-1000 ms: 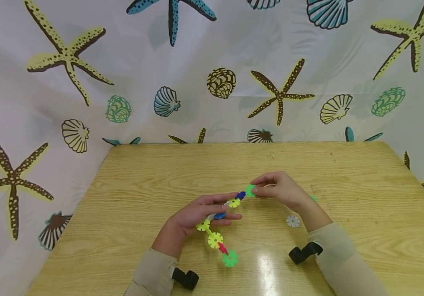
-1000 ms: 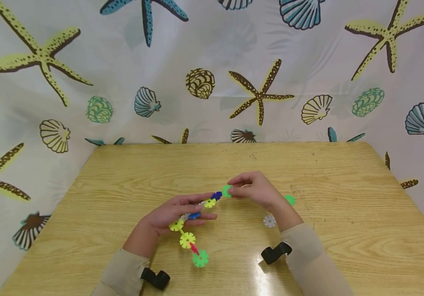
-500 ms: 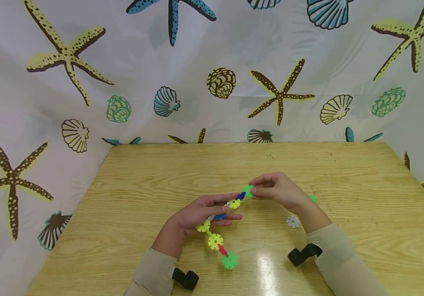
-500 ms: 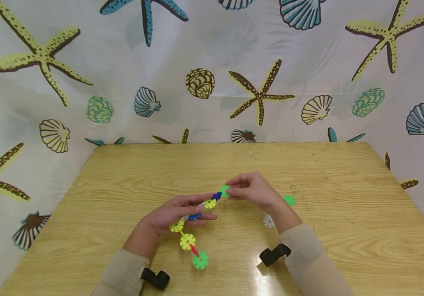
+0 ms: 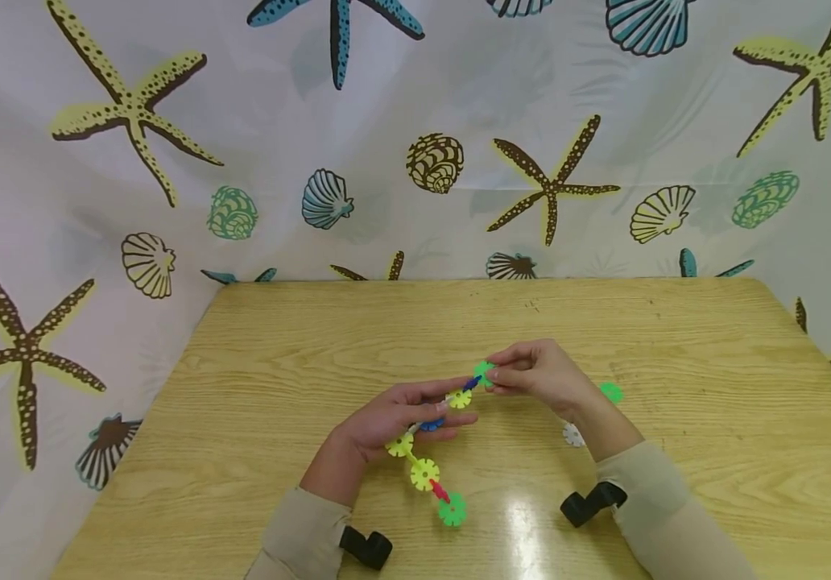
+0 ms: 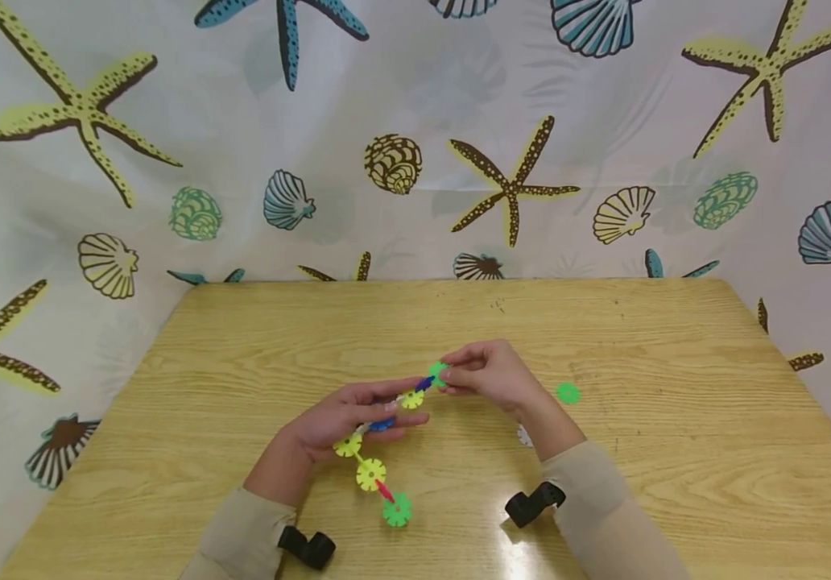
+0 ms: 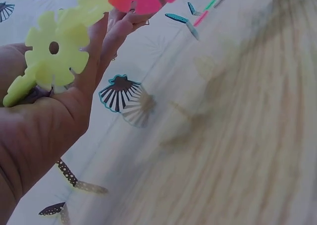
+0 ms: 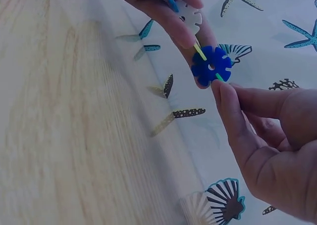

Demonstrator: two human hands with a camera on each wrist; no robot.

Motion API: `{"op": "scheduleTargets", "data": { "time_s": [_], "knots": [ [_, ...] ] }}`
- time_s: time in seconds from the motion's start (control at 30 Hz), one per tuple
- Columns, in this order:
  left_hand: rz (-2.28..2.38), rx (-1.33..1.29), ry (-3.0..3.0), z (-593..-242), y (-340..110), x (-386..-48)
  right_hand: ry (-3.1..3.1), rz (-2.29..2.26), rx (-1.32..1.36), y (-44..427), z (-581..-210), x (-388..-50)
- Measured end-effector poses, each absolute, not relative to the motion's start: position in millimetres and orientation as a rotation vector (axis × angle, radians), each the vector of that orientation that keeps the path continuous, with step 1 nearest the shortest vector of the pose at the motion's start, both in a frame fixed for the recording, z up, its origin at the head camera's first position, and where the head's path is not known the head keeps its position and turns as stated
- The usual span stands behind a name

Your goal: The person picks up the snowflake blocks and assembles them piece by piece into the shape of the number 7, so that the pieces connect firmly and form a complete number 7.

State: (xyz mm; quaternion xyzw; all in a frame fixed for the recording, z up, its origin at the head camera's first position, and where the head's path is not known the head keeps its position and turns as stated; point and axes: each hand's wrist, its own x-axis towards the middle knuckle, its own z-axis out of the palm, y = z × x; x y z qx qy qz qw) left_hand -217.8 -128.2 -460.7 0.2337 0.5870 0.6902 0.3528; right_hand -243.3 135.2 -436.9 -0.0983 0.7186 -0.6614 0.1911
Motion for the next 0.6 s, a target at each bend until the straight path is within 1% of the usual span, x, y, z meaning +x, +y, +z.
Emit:
{"op": "scheduleTargets", "data": {
  "time_s": [0.2,0.6],
  "knots": [
    [1.815,0.620,1.505,-461.3,-129.4,-216.7,2.001,-1.870,-0.282,132.2,-437.7,-242.5],
    [1.821,0.504,1.387,-458.6,-128.0,-212.9,1.930,-1.900,-0.165,131.3,-439.0,-241.2]
  ]
}}
